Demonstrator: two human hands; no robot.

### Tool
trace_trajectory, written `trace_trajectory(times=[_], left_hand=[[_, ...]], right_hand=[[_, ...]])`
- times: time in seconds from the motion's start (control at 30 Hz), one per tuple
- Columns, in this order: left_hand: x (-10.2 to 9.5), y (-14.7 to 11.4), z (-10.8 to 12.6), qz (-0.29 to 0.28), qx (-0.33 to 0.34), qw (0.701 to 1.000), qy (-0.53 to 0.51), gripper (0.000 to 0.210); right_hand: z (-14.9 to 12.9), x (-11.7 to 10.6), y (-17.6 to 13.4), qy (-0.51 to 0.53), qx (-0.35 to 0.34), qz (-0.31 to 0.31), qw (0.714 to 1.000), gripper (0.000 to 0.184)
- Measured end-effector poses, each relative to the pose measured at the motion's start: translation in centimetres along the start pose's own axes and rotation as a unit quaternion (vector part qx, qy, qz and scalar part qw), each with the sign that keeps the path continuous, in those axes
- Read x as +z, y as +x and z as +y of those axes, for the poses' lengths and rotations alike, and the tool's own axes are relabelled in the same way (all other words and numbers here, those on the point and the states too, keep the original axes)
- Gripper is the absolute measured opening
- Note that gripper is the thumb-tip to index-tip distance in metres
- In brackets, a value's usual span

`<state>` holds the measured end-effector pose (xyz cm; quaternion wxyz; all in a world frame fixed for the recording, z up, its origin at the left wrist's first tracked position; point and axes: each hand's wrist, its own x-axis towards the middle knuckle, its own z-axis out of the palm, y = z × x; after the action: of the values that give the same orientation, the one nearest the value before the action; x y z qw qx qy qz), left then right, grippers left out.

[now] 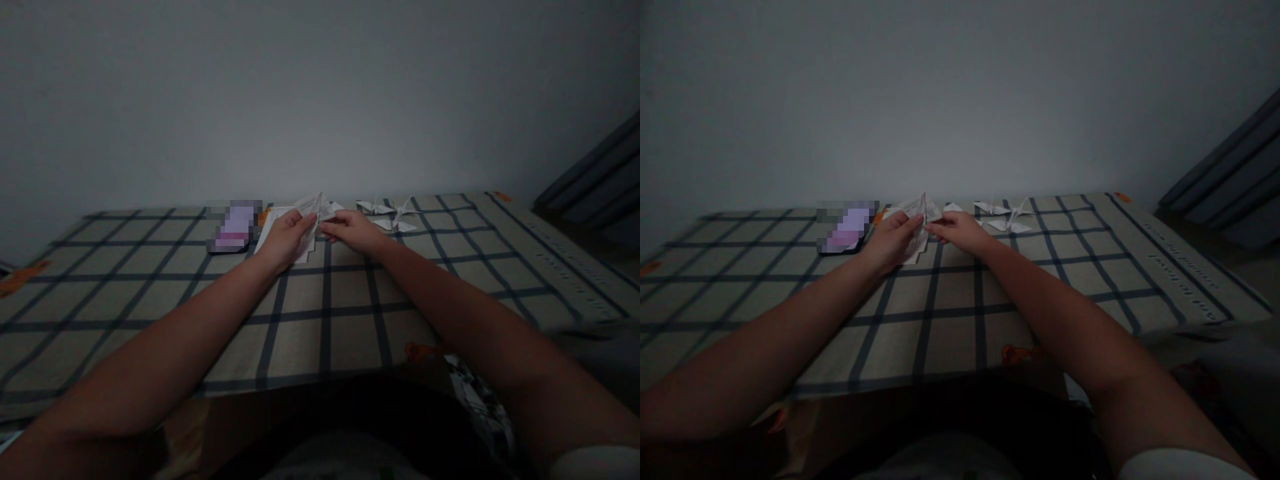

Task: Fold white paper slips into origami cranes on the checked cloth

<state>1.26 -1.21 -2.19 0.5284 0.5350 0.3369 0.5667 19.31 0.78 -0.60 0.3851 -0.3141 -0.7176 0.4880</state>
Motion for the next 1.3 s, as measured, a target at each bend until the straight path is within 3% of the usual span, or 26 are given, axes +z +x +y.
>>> trace_trajectory(times=[0.17, 0.43, 0.6, 0.87, 1.07, 1.3], left_hand=[[0.8, -0.6, 0.4, -0.011, -0.01, 1.0, 0.009, 0.035], [0.7, -1.4, 2.2, 0.089, 0.011, 0.979, 0.183, 0.037], [0.6, -1.1, 1.8, 0.093, -0.036, 0.989, 0.107, 0.042], [0.8, -0.8, 1.2, 0.107, -0.031, 0.992, 0.052, 0.044], [0.6, -0.7, 1.2, 0.118, -0.028, 0.992, 0.042, 0.045], [0.6, -0.6, 1.0, 0.139, -0.034, 0.99, 0.013, 0.042]], right_hand=[[-0.3, 0.2, -0.2, -0.049, -0.033, 0.025, 0.998, 0.028], [0.2, -0.3, -0.3, -0.099, -0.036, 0.023, 0.994, 0.03], [-0.1, -0.3, -0.3, -0.082, -0.015, 0.0, 0.997, 0.031], [-0.9, -0.1, -0.1, -0.065, -0.005, 0.006, 0.998, 0.024], [0.3, -0.2, 0.3, 0.059, 0.036, -0.03, 0.997, 0.009], [1.0, -0.1, 0.2, 0.076, 0.036, -0.018, 0.996, 0.011]])
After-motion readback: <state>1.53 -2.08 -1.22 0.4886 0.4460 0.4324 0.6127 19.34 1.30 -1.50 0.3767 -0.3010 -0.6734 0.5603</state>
